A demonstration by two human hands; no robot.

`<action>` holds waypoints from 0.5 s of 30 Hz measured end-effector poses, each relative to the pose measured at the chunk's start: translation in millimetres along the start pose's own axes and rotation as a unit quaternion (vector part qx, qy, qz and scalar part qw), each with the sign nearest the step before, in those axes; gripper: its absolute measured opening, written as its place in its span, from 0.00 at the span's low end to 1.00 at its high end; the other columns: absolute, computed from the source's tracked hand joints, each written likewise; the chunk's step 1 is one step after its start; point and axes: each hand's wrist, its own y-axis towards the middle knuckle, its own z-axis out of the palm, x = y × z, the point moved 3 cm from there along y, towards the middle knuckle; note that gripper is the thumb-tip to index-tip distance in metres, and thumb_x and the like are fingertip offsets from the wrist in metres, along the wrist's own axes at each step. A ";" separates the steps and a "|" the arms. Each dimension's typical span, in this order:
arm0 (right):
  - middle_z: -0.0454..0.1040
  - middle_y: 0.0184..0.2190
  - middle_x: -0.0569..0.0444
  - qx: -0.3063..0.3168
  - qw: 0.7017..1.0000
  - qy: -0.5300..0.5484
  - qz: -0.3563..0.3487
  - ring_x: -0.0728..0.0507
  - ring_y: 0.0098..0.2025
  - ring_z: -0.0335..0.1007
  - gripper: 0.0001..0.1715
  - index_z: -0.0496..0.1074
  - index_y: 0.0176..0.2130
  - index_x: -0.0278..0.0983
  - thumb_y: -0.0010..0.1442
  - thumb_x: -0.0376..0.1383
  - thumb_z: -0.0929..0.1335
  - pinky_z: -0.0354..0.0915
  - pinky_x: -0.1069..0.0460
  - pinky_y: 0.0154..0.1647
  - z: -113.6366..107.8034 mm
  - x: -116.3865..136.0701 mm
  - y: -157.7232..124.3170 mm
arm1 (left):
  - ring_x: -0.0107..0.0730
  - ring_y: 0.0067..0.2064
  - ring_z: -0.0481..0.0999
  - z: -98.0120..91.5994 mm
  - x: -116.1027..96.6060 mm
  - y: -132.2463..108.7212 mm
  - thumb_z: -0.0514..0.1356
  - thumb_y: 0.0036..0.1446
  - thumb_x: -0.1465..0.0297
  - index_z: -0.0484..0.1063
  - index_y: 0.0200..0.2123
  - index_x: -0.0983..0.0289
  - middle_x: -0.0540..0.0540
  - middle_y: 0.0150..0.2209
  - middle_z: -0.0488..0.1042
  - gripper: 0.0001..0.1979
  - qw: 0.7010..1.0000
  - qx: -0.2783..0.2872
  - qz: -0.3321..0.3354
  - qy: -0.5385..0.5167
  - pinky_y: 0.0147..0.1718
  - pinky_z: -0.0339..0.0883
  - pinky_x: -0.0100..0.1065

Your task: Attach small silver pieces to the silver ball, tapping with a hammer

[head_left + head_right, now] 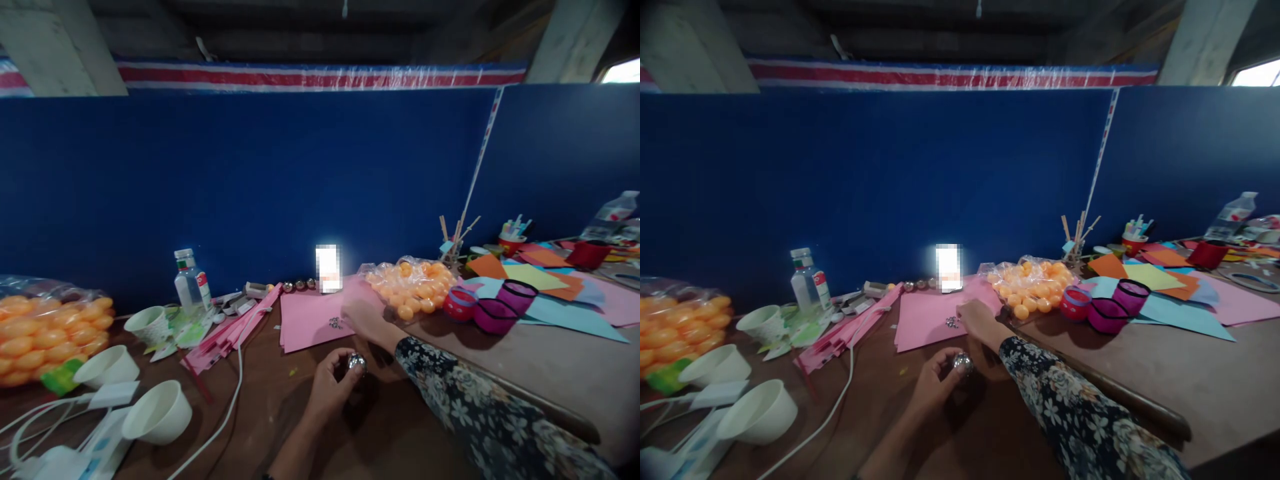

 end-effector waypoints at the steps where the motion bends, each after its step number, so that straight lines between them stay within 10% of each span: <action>1: 0.74 0.33 0.46 -0.001 1.000 -0.002 -0.002 0.43 0.38 0.66 0.12 0.73 0.35 0.32 0.54 0.30 0.61 0.59 0.52 0.39 -0.1 1.1 -0.4 | 0.32 0.30 0.70 0.3 -0.3 -0.1 0.63 0.42 0.66 0.72 0.34 0.66 0.55 0.29 0.74 0.14 1.000 0.002 0.002 0.007 0.29 0.63 0.28; 15: 0.72 0.33 0.53 -0.010 1.000 0.010 -0.002 0.45 0.38 0.66 0.10 0.71 0.34 0.33 0.57 0.32 0.62 0.59 0.50 0.40 10.4 1.4 -2.7 | 0.33 0.32 0.71 1.8 0.2 -2.3 0.63 0.42 0.65 0.72 0.34 0.66 0.57 0.31 0.74 0.15 1.000 -0.008 0.006 -0.005 0.31 0.63 0.29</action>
